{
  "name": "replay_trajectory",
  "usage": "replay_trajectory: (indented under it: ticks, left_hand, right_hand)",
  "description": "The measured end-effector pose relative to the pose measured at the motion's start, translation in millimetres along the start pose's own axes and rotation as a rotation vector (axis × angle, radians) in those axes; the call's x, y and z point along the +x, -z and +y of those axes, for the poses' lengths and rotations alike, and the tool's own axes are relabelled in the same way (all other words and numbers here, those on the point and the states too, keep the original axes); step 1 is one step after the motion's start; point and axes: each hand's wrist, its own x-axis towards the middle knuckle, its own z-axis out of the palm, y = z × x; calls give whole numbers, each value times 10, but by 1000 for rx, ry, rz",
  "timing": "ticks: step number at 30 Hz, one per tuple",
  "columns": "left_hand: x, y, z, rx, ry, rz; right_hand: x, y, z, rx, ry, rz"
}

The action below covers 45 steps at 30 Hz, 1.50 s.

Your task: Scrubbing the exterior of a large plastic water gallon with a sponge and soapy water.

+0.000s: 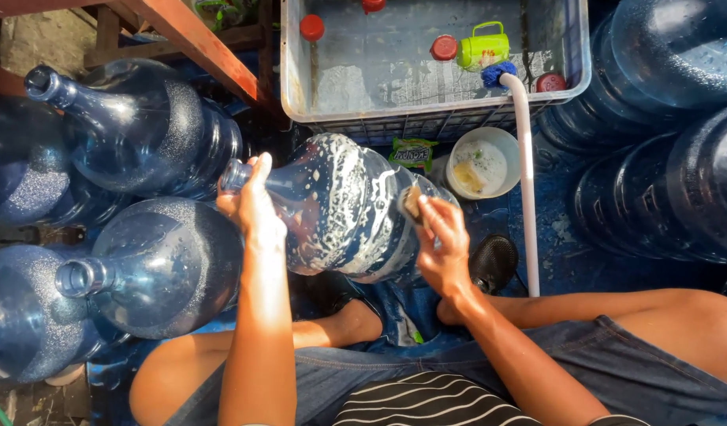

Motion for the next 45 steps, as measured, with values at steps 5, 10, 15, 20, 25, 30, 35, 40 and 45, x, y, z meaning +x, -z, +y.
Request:
replay_trajectory:
  ticks: [5,10,15,20,25,30,35,40,45]
  left_hand:
    - [-96,-76,101,127,15,103]
    - [-186,-126,334,161,139,150]
    - [-163,-162,302,168,113,160]
    - [-361,-170,482,155,154,173]
    - [-136,-107,211,159,111,171]
    - [-17,36,52,165,3,143]
    - [-350,-77,424,186,107,85]
    - [-153,93,217,199,121,43]
    - [-131,197,89,123,-36,24]
  right_hand:
    - [-340,-86,-39,-72,100,-30]
    - [-211,-76,57,-126,55,15]
    - [-365,-156,-122,-56,193,-48]
    - [-288,-107,166,-116,138,36]
    - [-296,-194,-187,-21,184,-7]
    - [-225,26,232,-216,47,-21]
    - [-159,-102,-104,-44,87,-76]
    - [-164,111,573,-51,132,-49]
    - [41,434,1405,-466,-258,-41]
